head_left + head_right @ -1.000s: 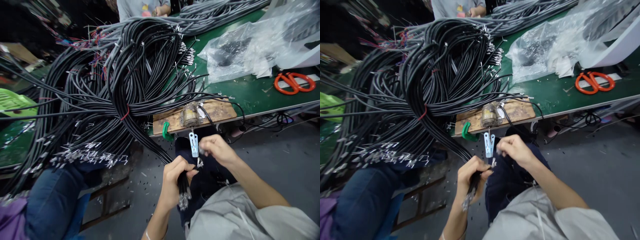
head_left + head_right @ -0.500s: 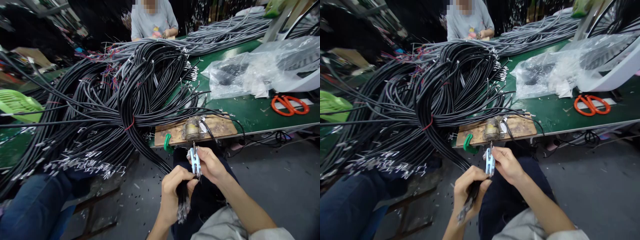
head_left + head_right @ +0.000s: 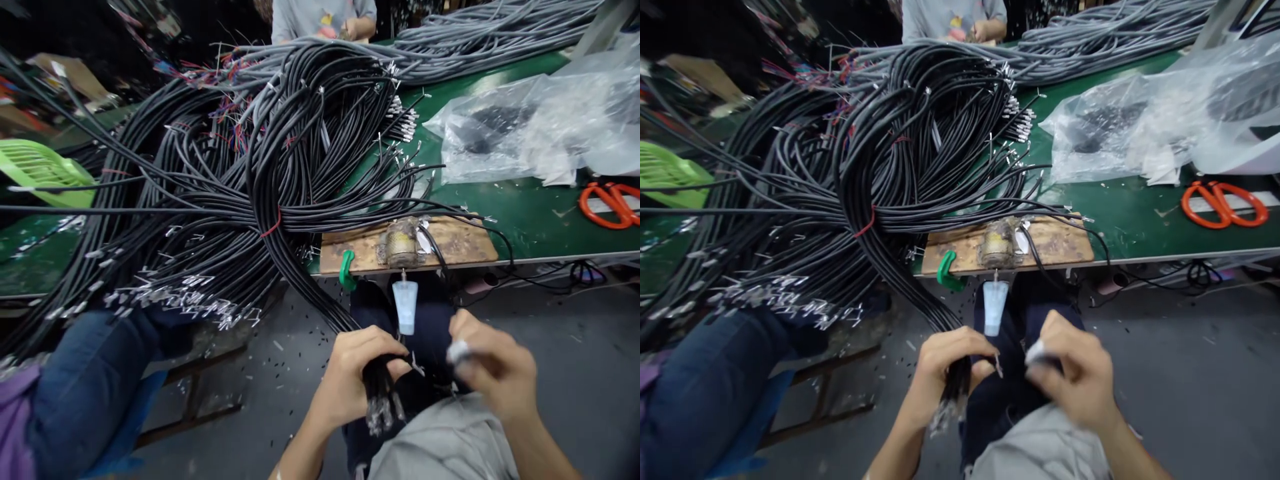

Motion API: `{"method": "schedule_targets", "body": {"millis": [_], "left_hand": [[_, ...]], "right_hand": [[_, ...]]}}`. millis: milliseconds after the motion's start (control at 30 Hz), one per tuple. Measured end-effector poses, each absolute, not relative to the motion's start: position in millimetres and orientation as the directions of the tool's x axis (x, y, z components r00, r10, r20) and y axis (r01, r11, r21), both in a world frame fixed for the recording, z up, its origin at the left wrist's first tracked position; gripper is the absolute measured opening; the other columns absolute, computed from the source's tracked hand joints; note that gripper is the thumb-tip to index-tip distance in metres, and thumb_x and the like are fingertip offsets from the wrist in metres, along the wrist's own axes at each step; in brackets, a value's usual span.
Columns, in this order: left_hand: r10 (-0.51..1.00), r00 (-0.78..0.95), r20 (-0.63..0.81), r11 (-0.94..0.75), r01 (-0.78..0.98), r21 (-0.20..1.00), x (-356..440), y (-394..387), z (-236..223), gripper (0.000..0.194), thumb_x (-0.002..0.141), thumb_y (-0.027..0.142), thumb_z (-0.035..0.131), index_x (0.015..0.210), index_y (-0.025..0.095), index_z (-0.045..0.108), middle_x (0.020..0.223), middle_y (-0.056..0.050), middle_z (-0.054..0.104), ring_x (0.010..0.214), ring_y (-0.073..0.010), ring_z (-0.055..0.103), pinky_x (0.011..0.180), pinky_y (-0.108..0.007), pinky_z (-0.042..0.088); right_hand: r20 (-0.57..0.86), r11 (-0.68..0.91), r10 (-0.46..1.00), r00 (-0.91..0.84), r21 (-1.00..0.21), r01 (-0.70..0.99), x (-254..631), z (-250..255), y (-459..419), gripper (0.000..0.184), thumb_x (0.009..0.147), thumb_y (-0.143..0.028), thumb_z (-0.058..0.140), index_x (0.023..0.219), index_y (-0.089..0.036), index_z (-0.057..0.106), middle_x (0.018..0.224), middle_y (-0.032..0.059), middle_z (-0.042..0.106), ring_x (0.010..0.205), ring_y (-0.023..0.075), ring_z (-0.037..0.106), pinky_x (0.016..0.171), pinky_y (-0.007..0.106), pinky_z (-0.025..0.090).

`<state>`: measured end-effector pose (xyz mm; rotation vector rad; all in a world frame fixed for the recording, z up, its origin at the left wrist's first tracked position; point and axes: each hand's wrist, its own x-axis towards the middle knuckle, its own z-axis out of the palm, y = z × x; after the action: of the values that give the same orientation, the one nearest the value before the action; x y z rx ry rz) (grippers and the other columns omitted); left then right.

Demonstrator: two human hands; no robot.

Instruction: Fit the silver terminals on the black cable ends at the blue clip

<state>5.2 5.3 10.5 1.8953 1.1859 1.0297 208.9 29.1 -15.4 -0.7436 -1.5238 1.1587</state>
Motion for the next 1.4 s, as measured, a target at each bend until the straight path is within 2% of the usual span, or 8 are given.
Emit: {"method": "schedule_targets", "body": {"millis": [133,333,500,733,967,1133,1267,1400], "left_hand": [[0.908,0.381,0.175,-0.341,0.428,0.837,0,11,16,0.009,0.082,0.017,0.064,0.090,0.016,0.068,0.078,-0.007,0.070,0.069,-0.0168,0.065,0.062,-0.025,0.049],[0.913,0.293,0.283,-0.387,0.410,0.826,-1,-1,5,0.023,0.084,0.009,0.062,0.106,0.018,0.067,0.090,-0.009,0.069,0.080,-0.0173,0.065,0.070,-0.026,0.051],[0.918,0.149,0.367,-0.389,0.506,0.770,16,-5,-6,0.012,0.082,0.011,0.065,0.092,0.017,0.065,0.077,-0.003,0.063,0.066,-0.0132,0.059,0.060,-0.024,0.045],[0.926,0.101,0.363,-0.359,0.526,0.771,19,-7,-8,0.006,0.083,0.012,0.065,0.088,0.016,0.065,0.070,-0.001,0.059,0.059,-0.0116,0.053,0.056,-0.023,0.039],[0.931,0.168,0.323,-0.364,0.466,0.806,14,-4,-1,0.012,0.088,0.015,0.059,0.077,0.015,0.065,0.063,-0.001,0.055,0.055,-0.0103,0.051,0.053,-0.022,0.035],[0.947,0.209,0.246,-0.318,0.484,0.815,9,-4,8,0.026,0.089,0.014,0.053,0.064,0.015,0.057,0.056,0.002,0.049,0.049,-0.0076,0.047,0.051,-0.021,0.031],[0.949,0.216,0.229,-0.308,0.492,0.814,8,-5,9,0.028,0.090,0.014,0.052,0.062,0.015,0.054,0.054,0.003,0.047,0.048,-0.0070,0.045,0.050,-0.021,0.030],[0.943,0.186,0.275,-0.331,0.464,0.822,10,-6,2,0.022,0.086,0.017,0.061,0.065,0.016,0.054,0.057,0.003,0.047,0.051,-0.0079,0.044,0.051,-0.021,0.029]], "right_hand": [[0.529,0.641,0.727,-0.439,-0.752,0.156,196,-2,13,0.036,0.078,-0.010,0.068,0.111,-0.025,0.065,0.085,0.0067,0.069,0.075,0.0221,0.056,0.069,0.039,0.045],[0.442,0.455,0.882,-0.165,-0.889,0.053,177,-16,23,0.016,0.082,-0.006,0.059,0.086,-0.021,0.064,0.071,0.0038,0.059,0.069,0.0193,0.050,0.062,0.035,0.042],[0.380,0.380,0.925,-0.032,-0.925,-0.011,168,-25,16,0.015,0.085,-0.009,0.057,0.078,-0.020,0.064,0.069,0.0027,0.054,0.071,0.0184,0.048,0.065,0.034,0.039],[-0.008,-0.051,0.995,-0.097,-0.892,-0.448,156,-37,13,0.019,0.084,-0.024,0.061,0.067,-0.020,0.069,0.064,0.0012,0.049,0.066,0.0164,0.043,0.061,0.031,0.036],[-0.260,-0.461,0.882,-0.393,-0.647,-0.607,157,-32,26,0.015,0.068,-0.026,0.069,0.058,-0.016,0.067,0.058,-0.0003,0.050,0.056,0.0110,0.041,0.055,0.025,0.034],[-0.051,-0.266,0.912,-0.408,-0.830,-0.490,168,-37,26,0.018,0.074,-0.029,0.072,0.089,-0.019,0.072,0.078,0.0040,0.060,0.070,0.0155,0.052,0.064,0.028,0.043],[0.131,-0.011,0.943,-0.306,-0.906,-0.423,166,-39,28,0.011,0.075,-0.029,0.075,0.077,-0.020,0.070,0.072,0.0034,0.058,0.070,0.0171,0.053,0.063,0.029,0.045],[0.000,-0.150,0.966,-0.257,-0.812,-0.565,148,-38,22,0.021,0.075,-0.037,0.074,0.073,-0.020,0.062,0.065,-0.0006,0.052,0.063,0.0145,0.050,0.058,0.027,0.043]]}}
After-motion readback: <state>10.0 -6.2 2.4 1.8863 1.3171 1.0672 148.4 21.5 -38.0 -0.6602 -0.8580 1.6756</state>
